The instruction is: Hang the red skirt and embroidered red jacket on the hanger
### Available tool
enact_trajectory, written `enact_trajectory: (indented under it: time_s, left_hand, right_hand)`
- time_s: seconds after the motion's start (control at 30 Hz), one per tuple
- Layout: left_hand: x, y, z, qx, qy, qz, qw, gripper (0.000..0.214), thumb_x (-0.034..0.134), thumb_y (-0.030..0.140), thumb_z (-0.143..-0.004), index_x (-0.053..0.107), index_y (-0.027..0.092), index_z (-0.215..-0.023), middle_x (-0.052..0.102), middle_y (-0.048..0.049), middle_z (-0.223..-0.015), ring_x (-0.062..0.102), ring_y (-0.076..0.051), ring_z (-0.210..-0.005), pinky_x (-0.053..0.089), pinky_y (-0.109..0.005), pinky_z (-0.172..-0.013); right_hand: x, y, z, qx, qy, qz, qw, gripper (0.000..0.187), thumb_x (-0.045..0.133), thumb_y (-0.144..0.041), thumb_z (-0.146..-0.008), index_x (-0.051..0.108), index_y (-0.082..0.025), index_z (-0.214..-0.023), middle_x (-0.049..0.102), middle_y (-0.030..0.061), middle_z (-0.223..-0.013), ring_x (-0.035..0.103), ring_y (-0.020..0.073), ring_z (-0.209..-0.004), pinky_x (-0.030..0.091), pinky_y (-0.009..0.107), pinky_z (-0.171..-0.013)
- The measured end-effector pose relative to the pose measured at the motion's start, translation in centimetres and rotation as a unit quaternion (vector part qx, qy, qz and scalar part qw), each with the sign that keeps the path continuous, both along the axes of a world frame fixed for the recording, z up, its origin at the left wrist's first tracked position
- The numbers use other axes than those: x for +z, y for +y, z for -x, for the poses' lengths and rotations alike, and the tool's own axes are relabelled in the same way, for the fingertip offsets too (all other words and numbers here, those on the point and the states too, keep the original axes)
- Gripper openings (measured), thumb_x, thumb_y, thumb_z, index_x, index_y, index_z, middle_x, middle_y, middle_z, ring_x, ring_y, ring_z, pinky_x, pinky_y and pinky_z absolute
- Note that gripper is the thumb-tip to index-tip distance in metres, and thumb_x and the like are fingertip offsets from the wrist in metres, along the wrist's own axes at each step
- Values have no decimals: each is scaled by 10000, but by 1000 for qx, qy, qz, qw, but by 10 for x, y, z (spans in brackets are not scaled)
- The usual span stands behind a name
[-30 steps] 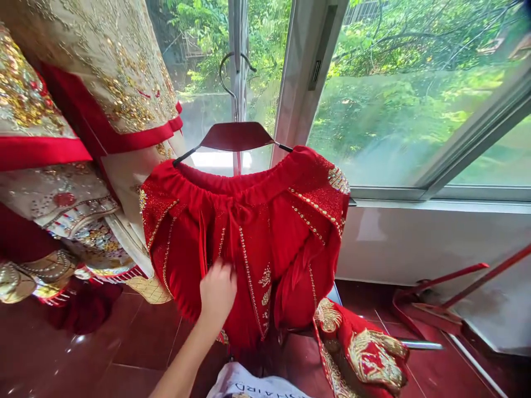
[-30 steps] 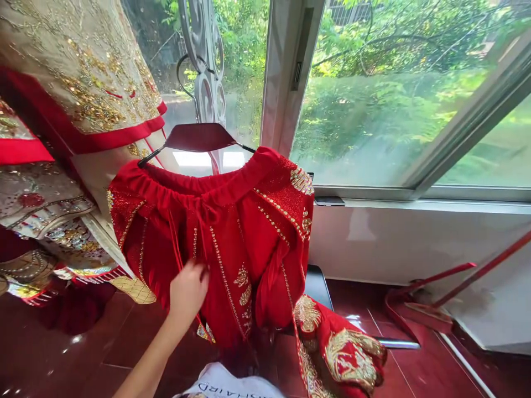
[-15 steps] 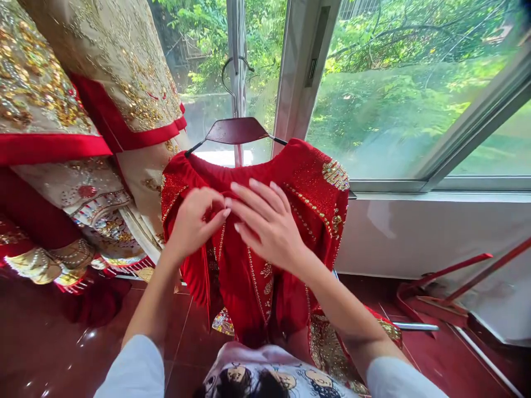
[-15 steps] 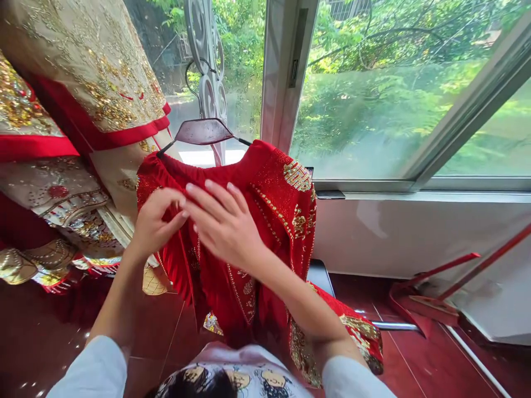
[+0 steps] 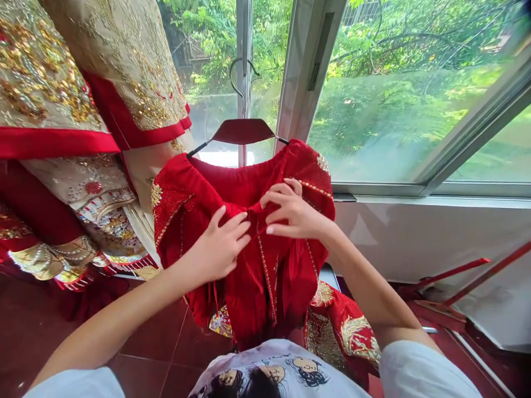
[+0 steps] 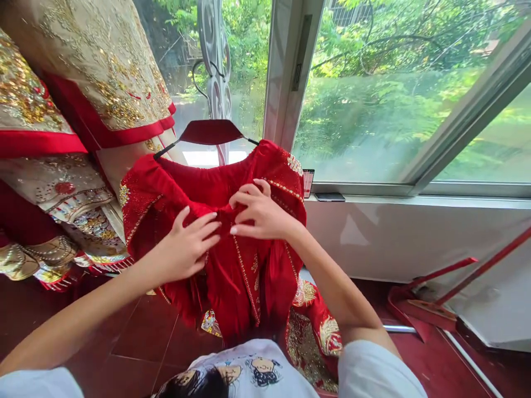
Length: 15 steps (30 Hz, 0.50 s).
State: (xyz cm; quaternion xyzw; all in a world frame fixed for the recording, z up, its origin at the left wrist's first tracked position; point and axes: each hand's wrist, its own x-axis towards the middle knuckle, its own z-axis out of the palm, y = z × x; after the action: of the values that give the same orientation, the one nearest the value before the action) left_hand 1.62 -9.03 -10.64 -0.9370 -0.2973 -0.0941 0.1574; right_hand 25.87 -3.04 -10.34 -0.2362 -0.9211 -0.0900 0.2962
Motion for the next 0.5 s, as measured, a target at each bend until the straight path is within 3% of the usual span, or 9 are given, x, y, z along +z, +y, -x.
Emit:
enact_trajectory:
  time_s: [0.07, 0.13, 0.2, 0.27, 0.3, 0.37, 0.43, 0.5]
  left_hand:
    - [-9, -9, 4, -23, 23, 20, 999, 419, 625, 224, -796, 638, 156, -1210, 664, -148, -1195, 528, -293, -1251, 185, -526, -1188]
    - [-13, -17, 5, -45, 76, 93, 992, 403, 615, 299, -831, 634, 170, -1213, 727, -108, -969, 661, -269, -1010, 373, -473, -1084]
    - [-10, -23, 3, -55, 143, 178, 972, 375, 634, 360, -836, 649, 192, -1170, 724, -59, -770, 682, -235, -711, 518, -379, -813]
    - [0, -23, 0, -81, 163, 231, 956, 343, 636, 403, -852, 660, 221, -1141, 719, -34, -713, 656, -206, -599, 492, -310, -617]
    - [7, -20, -1, -90, 139, 223, 961, 301, 611, 411, -877, 671, 237, -1114, 727, -31, -740, 663, -197, -626, 487, -298, -622]
    - [21, -5, -3, -64, 47, 133, 988, 236, 547, 372, -925, 682, 243, -1069, 746, -47, -892, 687, -194, -797, 496, -312, -797]
    - [30, 17, -3, 30, -22, 0, 999, 225, 561, 297, -910, 675, 195, -1074, 724, -98, -1061, 665, -232, -977, 425, -394, -997]
    - [32, 39, -4, 116, 0, -64, 991, 244, 599, 209, -857, 669, 133, -1078, 715, -143, -1066, 655, -266, -1007, 351, -460, -1072]
  right_hand:
    - [-14, -24, 9, -11, -49, -48, 998, 423, 471, -453, -963, 717, -217, -712, 696, 53, -1029, 496, 240, -1130, 205, 496, -1115]
    - [-34, -42, 18, 48, -128, -47, 989, 393, 471, -379, -962, 703, -206, -695, 709, 60, -861, 570, 215, -976, 350, 428, -1023]
    - [-54, -50, 22, 106, -216, 17, 970, 400, 497, -417, -942, 704, -190, -686, 681, 59, -703, 590, 187, -730, 450, 351, -795]
    - [-69, -48, 21, 73, -252, 121, 957, 404, 528, -489, -920, 730, -177, -762, 669, 60, -644, 562, 165, -572, 414, 297, -604]
    - [-74, -45, 20, 29, -235, 175, 956, 400, 532, -502, -920, 741, -174, -824, 678, 64, -654, 566, 160, -550, 393, 278, -564]
    - [-78, -37, 21, -43, -131, 264, 955, 370, 517, -467, -942, 742, -173, -944, 707, 71, -720, 608, 159, -589, 408, 254, -568]
    - [-78, -30, 31, -55, 30, 314, 948, 337, 497, -398, -958, 727, -164, -1032, 731, 82, -830, 656, 167, -693, 461, 249, -629]
    - [-77, -24, 50, -58, 203, 323, 923, 340, 488, -353, -944, 701, -143, -1104, 734, 101, -920, 668, 173, -750, 493, 256, -645]
